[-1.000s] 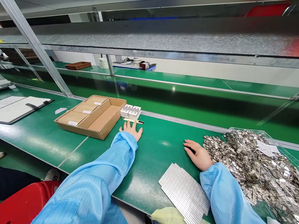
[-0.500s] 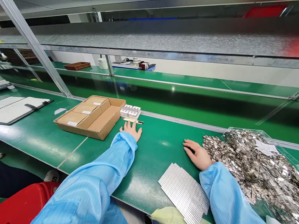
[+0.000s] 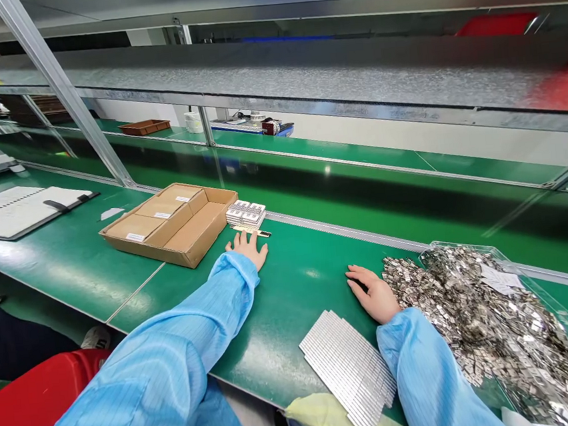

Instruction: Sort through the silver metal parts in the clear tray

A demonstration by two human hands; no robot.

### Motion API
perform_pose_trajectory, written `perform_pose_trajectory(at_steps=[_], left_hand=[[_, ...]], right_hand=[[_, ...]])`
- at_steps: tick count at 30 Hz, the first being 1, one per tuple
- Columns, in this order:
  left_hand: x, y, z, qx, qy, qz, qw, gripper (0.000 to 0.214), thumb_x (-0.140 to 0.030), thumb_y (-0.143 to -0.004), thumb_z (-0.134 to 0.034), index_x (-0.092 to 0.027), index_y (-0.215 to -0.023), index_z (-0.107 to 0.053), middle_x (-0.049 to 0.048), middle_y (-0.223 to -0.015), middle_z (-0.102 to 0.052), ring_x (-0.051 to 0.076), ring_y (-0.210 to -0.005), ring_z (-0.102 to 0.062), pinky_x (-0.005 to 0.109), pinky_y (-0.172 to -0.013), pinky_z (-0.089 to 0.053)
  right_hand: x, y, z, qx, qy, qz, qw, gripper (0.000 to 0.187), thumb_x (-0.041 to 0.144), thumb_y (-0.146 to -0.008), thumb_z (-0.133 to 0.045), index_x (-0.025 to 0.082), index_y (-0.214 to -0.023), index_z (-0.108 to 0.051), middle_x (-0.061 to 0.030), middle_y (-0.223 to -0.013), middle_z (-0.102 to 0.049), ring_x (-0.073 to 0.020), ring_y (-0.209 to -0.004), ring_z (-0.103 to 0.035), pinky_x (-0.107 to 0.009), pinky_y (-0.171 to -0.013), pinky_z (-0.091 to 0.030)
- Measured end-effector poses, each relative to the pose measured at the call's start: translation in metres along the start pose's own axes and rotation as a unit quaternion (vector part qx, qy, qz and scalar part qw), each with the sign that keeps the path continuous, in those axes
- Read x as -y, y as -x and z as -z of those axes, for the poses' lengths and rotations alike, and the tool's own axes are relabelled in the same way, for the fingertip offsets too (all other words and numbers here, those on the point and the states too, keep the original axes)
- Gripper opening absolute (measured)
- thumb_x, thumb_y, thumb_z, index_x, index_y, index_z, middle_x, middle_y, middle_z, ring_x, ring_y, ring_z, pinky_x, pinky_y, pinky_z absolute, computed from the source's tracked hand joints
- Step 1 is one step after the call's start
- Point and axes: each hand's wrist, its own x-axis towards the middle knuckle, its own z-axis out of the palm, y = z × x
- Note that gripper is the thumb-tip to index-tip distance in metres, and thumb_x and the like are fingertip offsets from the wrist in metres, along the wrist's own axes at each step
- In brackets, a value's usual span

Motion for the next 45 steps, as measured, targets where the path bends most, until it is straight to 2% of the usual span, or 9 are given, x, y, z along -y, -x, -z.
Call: perform_pose_trajectory(at_steps=[10, 20, 45], left_hand=[[0.0011, -0.0004, 0.0011, 0.014, -0.005, 0.007, 1.000, 0.065, -0.059, -0.095, -0.023, -0.030, -0.153, -0.029, 0.0051, -0.160, -0.018, 0.025, -0.147, -0.015, 0.052, -0.116, -0.018], [0.0021, -0.0049, -0.0077, -0.009, -0.001, 0.003, 1.000, 0.065, -0.059, -0.094, -0.025, -0.030, -0.152, -0.031, 0.0056, -0.159, -0.021, 0.026, -0.147, -0.017, 0.053, -0.115, -0.019], [0.0017, -0.0023, -0.0044, -0.009, -0.012, 0.003, 1.000, 0.065, -0.058, -0.095, -0.024, -0.029, -0.153, -0.031, 0.0055, -0.159, -0.021, 0.025, -0.146, -0.018, 0.052, -0.115, -0.020]], right_hand=[[0.0002, 0.0004, -0.0003, -0.007, 0.003, 0.009, 1.000, 0.062, 0.068, -0.116, -0.035, 0.014, -0.114, -0.064, -0.0110, -0.121, -0.050, -0.0270, -0.116, -0.046, -0.045, -0.105, -0.040], [0.0013, -0.0005, 0.0010, -0.013, 0.000, 0.020, 1.000, 0.058, 0.065, -0.117, -0.036, 0.014, -0.114, -0.063, -0.0108, -0.122, -0.050, -0.0268, -0.117, -0.045, -0.044, -0.105, -0.041], [0.0014, 0.0005, -0.0019, -0.013, 0.001, 0.016, 1.000, 0.060, 0.067, -0.117, -0.035, 0.014, -0.114, -0.064, -0.0110, -0.122, -0.050, -0.0272, -0.118, -0.044, -0.045, -0.106, -0.039]])
